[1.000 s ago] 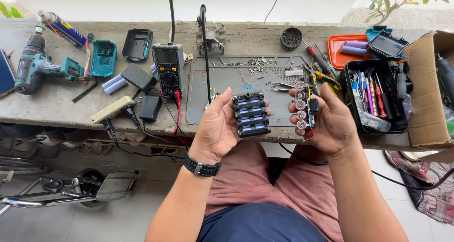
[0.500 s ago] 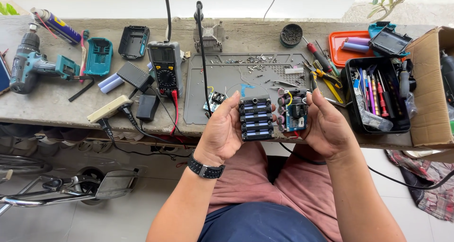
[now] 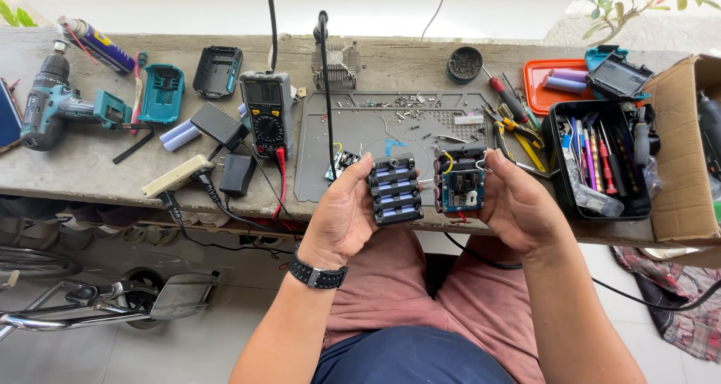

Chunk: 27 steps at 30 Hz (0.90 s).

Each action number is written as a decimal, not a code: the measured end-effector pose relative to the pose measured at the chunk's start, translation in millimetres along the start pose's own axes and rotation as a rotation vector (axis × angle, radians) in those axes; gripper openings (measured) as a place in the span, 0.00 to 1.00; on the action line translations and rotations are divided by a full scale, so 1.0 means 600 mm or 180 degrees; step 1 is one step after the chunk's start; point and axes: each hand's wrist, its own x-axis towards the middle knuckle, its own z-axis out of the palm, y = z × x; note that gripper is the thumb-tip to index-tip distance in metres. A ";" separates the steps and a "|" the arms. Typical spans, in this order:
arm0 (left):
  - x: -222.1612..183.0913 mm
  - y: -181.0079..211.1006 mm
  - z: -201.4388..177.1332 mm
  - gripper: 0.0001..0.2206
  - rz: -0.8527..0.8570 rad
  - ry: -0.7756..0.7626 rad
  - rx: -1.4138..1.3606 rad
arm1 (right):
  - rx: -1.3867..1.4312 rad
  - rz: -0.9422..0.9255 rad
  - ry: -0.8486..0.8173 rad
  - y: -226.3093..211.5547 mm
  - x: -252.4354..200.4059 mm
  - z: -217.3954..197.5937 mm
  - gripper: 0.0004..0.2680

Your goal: Soldering wires to a circuit board and inspecting electronic components at a repair bench.

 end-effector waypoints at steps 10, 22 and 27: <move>-0.011 0.011 -0.030 0.30 0.0125 0.0027 -0.0147 | -0.0845 -0.0432 0.0337 -0.139 0.228 0.073 0.16; -0.079 0.067 -0.038 0.29 0.0209 0.0497 -0.0509 | -0.3050 0.0516 0.0827 -0.174 0.438 0.211 0.14; -0.094 0.087 -0.045 0.31 0.0445 0.0374 -0.0462 | -0.3596 0.0471 0.0691 -0.161 0.454 0.219 0.12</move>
